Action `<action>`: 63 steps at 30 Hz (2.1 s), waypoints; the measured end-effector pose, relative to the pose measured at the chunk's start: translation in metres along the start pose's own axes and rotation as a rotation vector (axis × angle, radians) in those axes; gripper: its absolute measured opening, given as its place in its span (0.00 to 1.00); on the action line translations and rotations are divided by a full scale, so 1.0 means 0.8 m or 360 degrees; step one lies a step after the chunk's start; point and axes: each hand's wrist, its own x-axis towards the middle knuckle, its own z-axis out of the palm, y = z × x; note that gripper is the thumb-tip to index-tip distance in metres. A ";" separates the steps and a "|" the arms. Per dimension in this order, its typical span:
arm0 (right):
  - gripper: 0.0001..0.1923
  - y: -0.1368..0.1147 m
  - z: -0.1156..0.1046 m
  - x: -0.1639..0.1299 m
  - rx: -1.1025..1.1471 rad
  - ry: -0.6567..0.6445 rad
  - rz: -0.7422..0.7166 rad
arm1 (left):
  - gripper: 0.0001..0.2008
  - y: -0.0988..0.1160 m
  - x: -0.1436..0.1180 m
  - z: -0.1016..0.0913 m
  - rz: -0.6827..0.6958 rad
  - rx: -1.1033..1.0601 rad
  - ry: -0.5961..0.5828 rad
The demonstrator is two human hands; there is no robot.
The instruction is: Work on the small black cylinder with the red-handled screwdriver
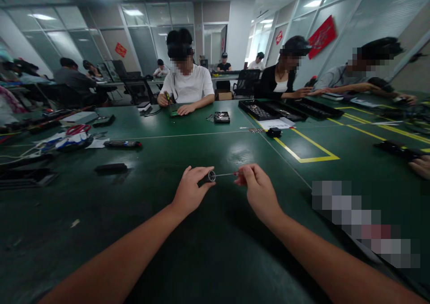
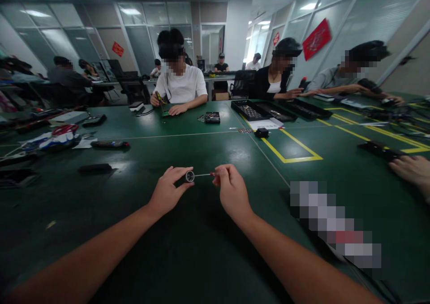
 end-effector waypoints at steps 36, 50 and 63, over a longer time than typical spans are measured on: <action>0.18 -0.007 -0.004 -0.003 -0.0238 -0.0040 -0.0113 | 0.20 0.000 0.001 -0.003 -0.0075 0.0001 -0.0120; 0.14 -0.010 -0.002 -0.008 -0.0372 -0.0015 -0.0255 | 0.20 -0.003 -0.001 -0.001 -0.0081 -0.0005 -0.0119; 0.16 0.017 -0.003 0.019 0.0429 -0.0038 0.0423 | 0.20 -0.004 0.006 -0.007 -0.0101 0.0121 -0.0156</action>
